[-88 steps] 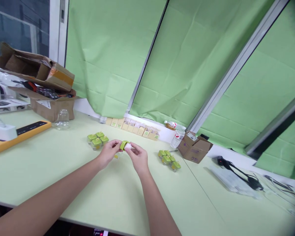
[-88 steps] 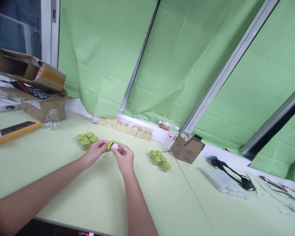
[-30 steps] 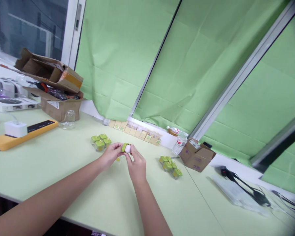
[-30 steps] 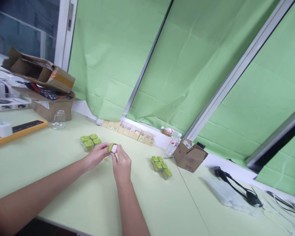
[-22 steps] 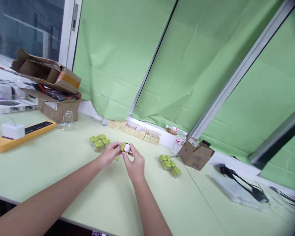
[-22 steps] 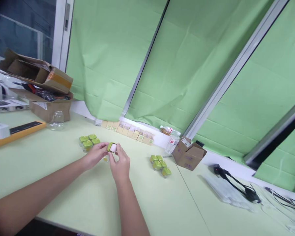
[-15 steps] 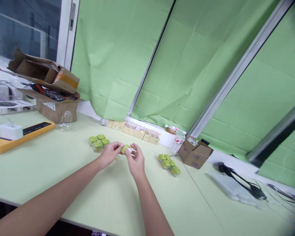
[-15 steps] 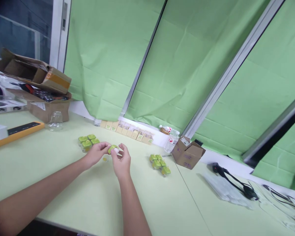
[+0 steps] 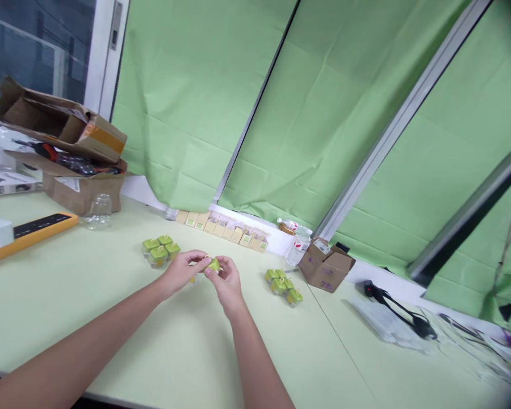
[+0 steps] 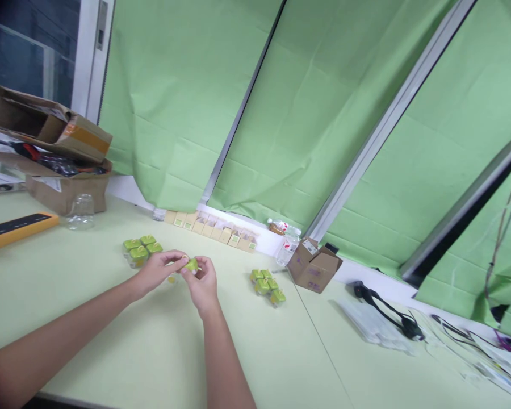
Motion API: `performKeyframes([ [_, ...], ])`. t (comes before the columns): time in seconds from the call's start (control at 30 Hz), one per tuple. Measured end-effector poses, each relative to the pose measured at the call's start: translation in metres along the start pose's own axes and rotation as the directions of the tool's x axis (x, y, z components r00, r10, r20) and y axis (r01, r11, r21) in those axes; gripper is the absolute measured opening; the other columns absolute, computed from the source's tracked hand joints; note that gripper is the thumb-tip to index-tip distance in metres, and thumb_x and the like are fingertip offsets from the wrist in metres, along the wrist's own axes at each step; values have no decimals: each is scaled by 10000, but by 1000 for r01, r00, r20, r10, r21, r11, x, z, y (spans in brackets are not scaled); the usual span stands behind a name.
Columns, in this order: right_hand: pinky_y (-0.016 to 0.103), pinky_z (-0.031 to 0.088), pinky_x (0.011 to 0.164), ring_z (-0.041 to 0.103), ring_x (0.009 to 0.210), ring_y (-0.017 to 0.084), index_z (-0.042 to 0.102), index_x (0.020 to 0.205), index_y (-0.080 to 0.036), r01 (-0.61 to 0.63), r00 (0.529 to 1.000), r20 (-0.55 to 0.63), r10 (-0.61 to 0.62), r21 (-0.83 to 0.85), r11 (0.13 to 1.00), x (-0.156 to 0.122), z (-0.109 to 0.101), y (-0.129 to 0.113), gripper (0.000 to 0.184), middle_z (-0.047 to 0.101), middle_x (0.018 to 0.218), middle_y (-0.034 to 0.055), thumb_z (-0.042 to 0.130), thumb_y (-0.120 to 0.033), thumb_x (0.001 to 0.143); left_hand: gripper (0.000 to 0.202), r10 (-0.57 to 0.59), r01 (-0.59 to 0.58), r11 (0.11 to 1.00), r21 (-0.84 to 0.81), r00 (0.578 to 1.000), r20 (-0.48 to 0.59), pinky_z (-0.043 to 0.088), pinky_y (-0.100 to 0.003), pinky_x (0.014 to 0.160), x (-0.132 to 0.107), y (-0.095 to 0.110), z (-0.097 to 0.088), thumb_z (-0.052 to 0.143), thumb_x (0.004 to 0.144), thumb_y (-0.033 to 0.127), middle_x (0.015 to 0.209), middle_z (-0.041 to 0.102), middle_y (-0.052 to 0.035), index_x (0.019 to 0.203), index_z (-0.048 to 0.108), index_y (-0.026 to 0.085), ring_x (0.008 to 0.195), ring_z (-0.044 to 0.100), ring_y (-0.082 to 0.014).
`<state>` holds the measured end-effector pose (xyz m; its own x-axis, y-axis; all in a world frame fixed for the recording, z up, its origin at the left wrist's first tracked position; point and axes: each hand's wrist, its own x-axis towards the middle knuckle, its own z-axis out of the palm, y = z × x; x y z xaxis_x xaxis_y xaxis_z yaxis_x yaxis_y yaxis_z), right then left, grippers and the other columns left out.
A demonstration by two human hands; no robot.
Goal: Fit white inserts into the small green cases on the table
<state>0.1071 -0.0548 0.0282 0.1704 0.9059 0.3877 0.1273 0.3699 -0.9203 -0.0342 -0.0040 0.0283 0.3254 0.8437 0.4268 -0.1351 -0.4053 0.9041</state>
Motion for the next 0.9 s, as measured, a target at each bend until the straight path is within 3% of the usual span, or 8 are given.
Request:
performKeyframes([
  [0.1, 316, 578, 734, 672, 819, 180, 566, 1058, -194, 17, 999, 34, -16, -11, 1000, 0, 0, 3, 475, 675, 1046, 75, 761, -366, 661, 274, -3, 3, 1000, 29, 1000, -8, 480, -276, 704, 0, -1, -1, 645, 781, 450, 799, 674, -33, 802, 697, 181, 773, 605, -187],
  [0.23, 310, 571, 749, 658, 928, 197, 577, 1131, -184, 17, 998, 58, -13, -71, 997, 2, -2, 8, 503, 660, 1091, 87, 746, -342, 684, 258, 88, -78, 984, 158, 995, -57, 465, -275, 713, 2, -6, -3, 628, 797, 439, 821, 661, -36, 758, 683, 190, 794, 602, -188],
  [0.33, 316, 561, 780, 643, 996, 208, 577, 1146, -180, 18, 1000, -15, -20, -142, 990, 4, -7, 10, 485, 649, 1143, 109, 723, -351, 716, 255, 182, -145, 942, 303, 978, -97, 450, -275, 704, 5, -9, -8, 585, 833, 423, 834, 631, -40, 759, 662, 191, 785, 585, -182],
  [0.43, 304, 556, 747, 656, 936, 200, 602, 1079, -172, 6, 992, -123, -34, -226, 974, 7, -16, 12, 391, 659, 1119, 120, 682, -371, 752, 260, 249, -175, 885, 432, 961, -122, 435, -283, 730, 6, -10, -17, 535, 874, 410, 871, 616, -47, 786, 645, 191, 813, 576, -185],
  [0.57, 284, 552, 683, 668, 860, 193, 619, 1013, -169, 2, 985, -161, -55, -308, 952, 9, -24, 15, 336, 679, 1049, 115, 660, -386, 760, 281, 253, -194, 847, 495, 966, -55, 424, -288, 765, 8, -12, -27, 501, 896, 418, 925, 630, -54, 823, 664, 201, 871, 581, -198],
  [0.9, 330, 550, 730, 654, 967, 227, 635, 1094, -207, 68, 996, 86, -30, -484, 872, 5, -24, 40, 395, 677, 1102, 94, 682, -321, 718, 296, 205, -229, 870, 437, 973, 101, 444, -292, 779, 10, -20, -27, 485, 892, 416, 974, 651, -69, 876, 684, 197, 868, 595, -202],
])
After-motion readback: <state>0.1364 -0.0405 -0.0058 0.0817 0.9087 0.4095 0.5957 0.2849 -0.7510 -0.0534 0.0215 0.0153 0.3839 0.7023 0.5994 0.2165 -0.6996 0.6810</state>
